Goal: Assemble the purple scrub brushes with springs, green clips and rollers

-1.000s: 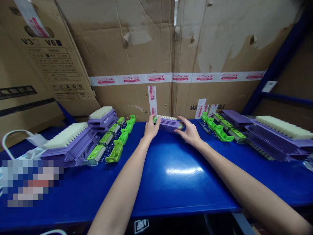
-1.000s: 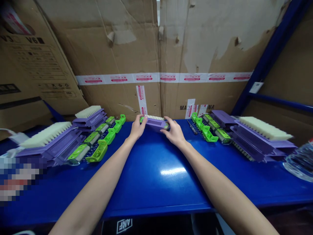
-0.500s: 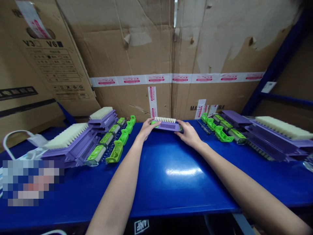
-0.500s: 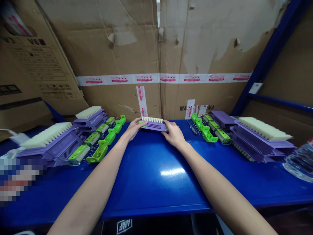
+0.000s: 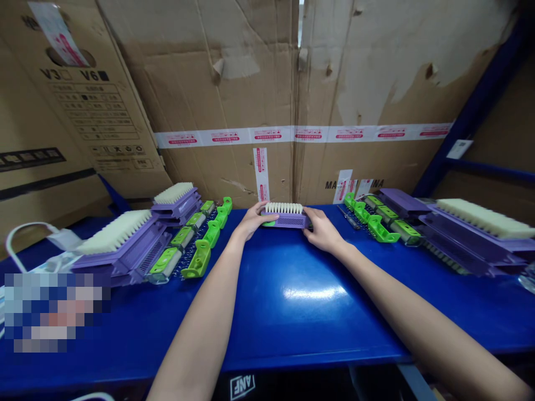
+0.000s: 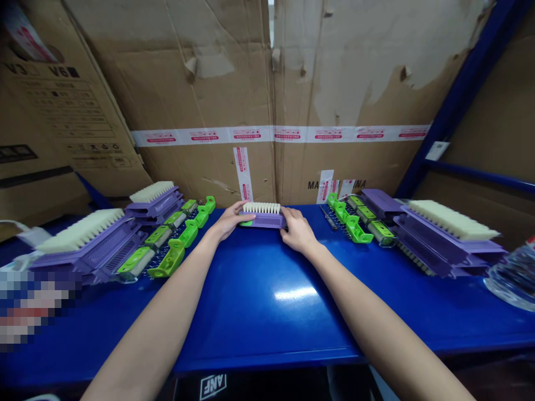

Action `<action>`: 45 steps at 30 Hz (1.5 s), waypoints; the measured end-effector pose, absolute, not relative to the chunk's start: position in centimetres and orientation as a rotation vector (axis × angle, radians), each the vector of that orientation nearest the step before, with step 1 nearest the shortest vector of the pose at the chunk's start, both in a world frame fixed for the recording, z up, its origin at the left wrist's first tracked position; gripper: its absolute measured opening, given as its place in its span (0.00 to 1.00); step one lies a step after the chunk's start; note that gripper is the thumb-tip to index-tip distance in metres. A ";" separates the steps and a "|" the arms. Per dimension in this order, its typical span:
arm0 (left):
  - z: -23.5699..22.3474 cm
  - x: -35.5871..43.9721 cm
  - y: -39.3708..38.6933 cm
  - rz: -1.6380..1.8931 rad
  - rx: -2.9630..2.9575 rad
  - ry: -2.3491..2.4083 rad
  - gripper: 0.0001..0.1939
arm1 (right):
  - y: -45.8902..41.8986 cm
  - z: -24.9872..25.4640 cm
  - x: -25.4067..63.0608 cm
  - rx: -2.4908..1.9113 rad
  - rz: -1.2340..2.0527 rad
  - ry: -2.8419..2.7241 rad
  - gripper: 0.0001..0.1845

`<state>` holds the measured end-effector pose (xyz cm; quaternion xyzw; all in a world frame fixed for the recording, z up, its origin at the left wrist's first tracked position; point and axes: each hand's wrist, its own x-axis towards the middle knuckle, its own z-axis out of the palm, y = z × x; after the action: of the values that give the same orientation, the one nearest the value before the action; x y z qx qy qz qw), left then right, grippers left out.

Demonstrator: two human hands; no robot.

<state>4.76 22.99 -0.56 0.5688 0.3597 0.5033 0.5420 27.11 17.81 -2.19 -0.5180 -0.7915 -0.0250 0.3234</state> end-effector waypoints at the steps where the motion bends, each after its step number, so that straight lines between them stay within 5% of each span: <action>1: -0.6 4.7 23.0 1.187 1.353 0.850 0.39 | 17.8 -2.2 27.1 -1.361 -0.064 -2.081 0.33; 45: -0.1 5.3 22.5 1.150 1.447 0.990 0.39 | 17.8 -2.0 27.6 -1.319 0.097 -2.015 0.43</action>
<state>5.28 22.46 -0.08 0.5981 0.4092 0.4752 0.4989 27.55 17.84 -2.01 -0.5112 -0.7806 0.0376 0.3575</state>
